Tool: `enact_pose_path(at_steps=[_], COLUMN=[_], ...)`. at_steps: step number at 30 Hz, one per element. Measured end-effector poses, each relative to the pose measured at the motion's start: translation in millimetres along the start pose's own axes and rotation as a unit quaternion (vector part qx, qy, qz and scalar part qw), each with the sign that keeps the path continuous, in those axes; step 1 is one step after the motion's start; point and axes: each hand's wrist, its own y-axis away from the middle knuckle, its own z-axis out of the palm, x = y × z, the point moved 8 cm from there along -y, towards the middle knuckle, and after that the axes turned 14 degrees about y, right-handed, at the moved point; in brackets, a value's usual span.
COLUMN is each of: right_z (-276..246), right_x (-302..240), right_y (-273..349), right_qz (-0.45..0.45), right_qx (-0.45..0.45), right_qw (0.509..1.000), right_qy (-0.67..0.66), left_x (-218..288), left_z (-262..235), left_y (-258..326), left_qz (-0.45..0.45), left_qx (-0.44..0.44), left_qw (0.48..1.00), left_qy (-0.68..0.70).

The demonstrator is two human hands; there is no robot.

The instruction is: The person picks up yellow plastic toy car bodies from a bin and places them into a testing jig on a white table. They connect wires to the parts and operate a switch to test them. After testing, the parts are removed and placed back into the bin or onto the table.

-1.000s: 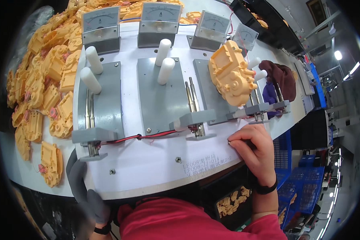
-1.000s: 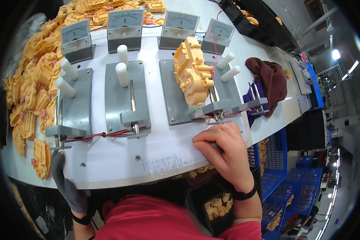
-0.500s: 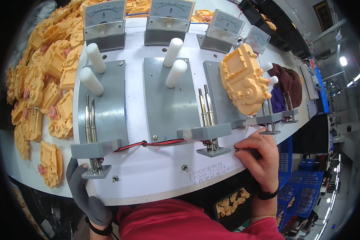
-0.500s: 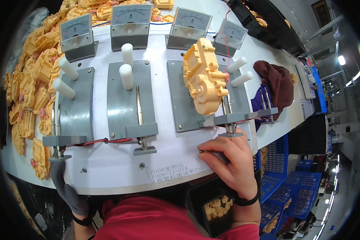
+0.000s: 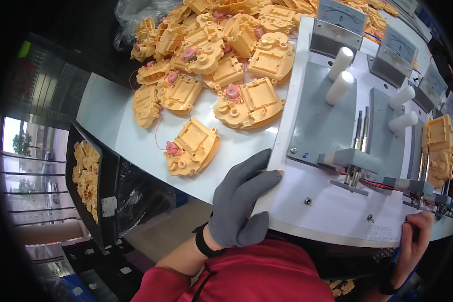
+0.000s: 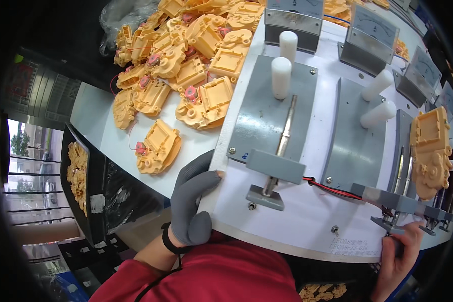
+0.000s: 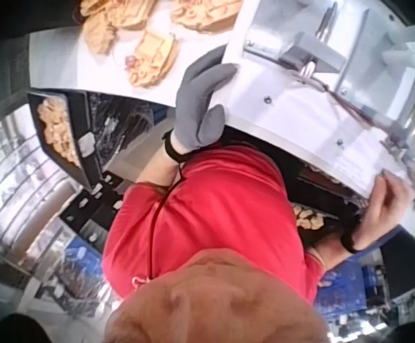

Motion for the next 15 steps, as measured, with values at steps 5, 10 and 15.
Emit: enact_pose_path(at_steps=[5, 10, 15], right_z=[-0.9, -3.0, 0.9], right_x=[-2.6, -16.8, -27.6], right_y=[-3.5, -5.7, -8.9], right_qz=[-0.033, -0.042, -0.119], right_qx=[0.001, 0.023, 0.063], right_qw=[0.999, 0.999, 0.991], right_qy=[0.016, -0.010, 0.008], left_x=[-3.0, -4.3, -1.6], left_z=[-0.8, 0.7, -0.7], left_y=[1.9, -2.7, 2.2], left_qz=[-0.008, -0.003, 0.006], left_qx=[0.010, 0.012, 0.018], left_qw=[1.000, 1.000, 1.000], left_qy=[-0.007, -0.001, -0.021])
